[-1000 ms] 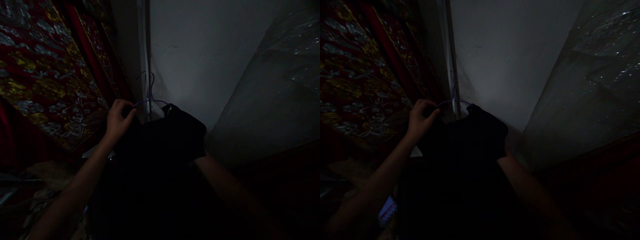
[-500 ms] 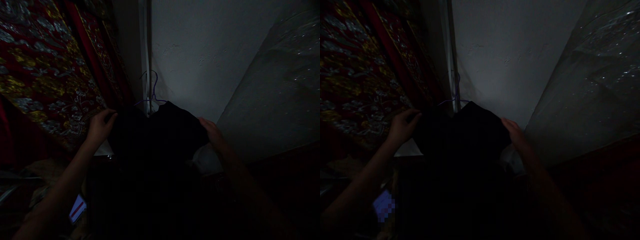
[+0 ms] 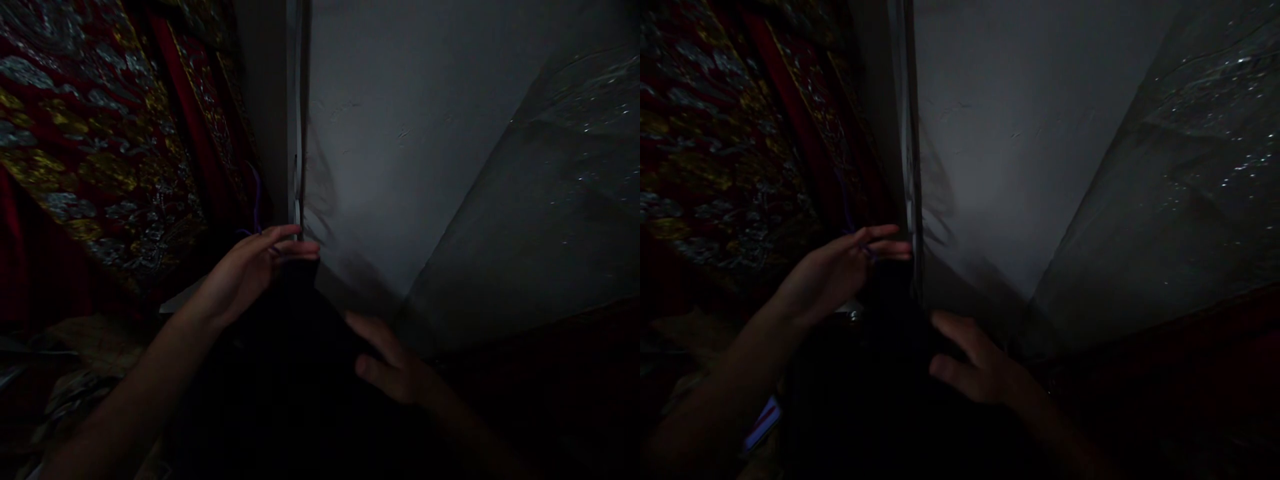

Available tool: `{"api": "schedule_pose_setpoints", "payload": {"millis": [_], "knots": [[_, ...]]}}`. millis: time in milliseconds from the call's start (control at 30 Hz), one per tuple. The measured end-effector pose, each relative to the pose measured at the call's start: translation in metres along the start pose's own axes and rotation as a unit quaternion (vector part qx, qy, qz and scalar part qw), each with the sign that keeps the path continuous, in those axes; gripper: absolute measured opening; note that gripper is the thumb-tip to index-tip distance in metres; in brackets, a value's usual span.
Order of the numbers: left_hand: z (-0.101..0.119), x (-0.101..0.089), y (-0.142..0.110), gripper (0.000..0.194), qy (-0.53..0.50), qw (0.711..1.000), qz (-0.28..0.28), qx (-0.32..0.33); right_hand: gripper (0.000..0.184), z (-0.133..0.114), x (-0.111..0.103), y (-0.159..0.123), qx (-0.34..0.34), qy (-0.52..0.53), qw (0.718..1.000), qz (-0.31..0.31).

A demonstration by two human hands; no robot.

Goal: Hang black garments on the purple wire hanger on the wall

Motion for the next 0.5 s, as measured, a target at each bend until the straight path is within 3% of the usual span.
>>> {"api": "schedule_pose_setpoints", "payload": {"millis": [67,100,167,267,300,367,433,500], "knots": [[-0.011,0.001,-0.013,0.033,-0.071,0.992,-0.009,-0.099,0.049,-0.016,0.027,-0.008,-0.084,0.034,0.979,-0.183],[-0.014,-0.002,-0.022,0.031,-0.086,0.985,-0.014,-0.148,0.049,-0.017,0.034,-0.008,-0.098,0.045,0.968,-0.227],[-0.018,-0.014,-0.041,0.028,-0.059,0.966,-0.039,-0.247,0.041,-0.006,0.036,0.004,-0.066,0.038,0.976,-0.205],[-0.016,-0.036,-0.071,0.030,0.137,0.913,-0.112,-0.368,0.035,0.023,0.030,0.026,-0.001,-0.022,0.997,-0.071],[-0.011,-0.043,-0.077,0.029,0.221,0.893,-0.133,-0.369,0.044,0.030,0.028,0.030,0.001,-0.044,0.998,-0.034],[0.001,-0.050,-0.080,0.024,0.361,0.868,-0.155,-0.302,0.060,0.039,0.031,0.036,-0.011,-0.075,0.997,-0.003],[0.013,-0.050,-0.075,0.025,0.433,0.864,-0.160,-0.201,0.051,0.046,0.043,0.036,-0.009,-0.066,0.996,-0.062],[0.022,-0.051,-0.065,0.030,0.467,0.865,-0.142,-0.115,0.036,0.056,0.056,0.032,0.047,-0.010,0.988,-0.149]]}}
Point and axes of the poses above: each hand's wrist, its own y-axis towards the middle knuckle, its own x-axis out of the palm, z = x × y, the point moved 5 cm from there along y, towards the middle knuckle, and after that the axes turned 15 degrees about -y, right-handed, at the moved point
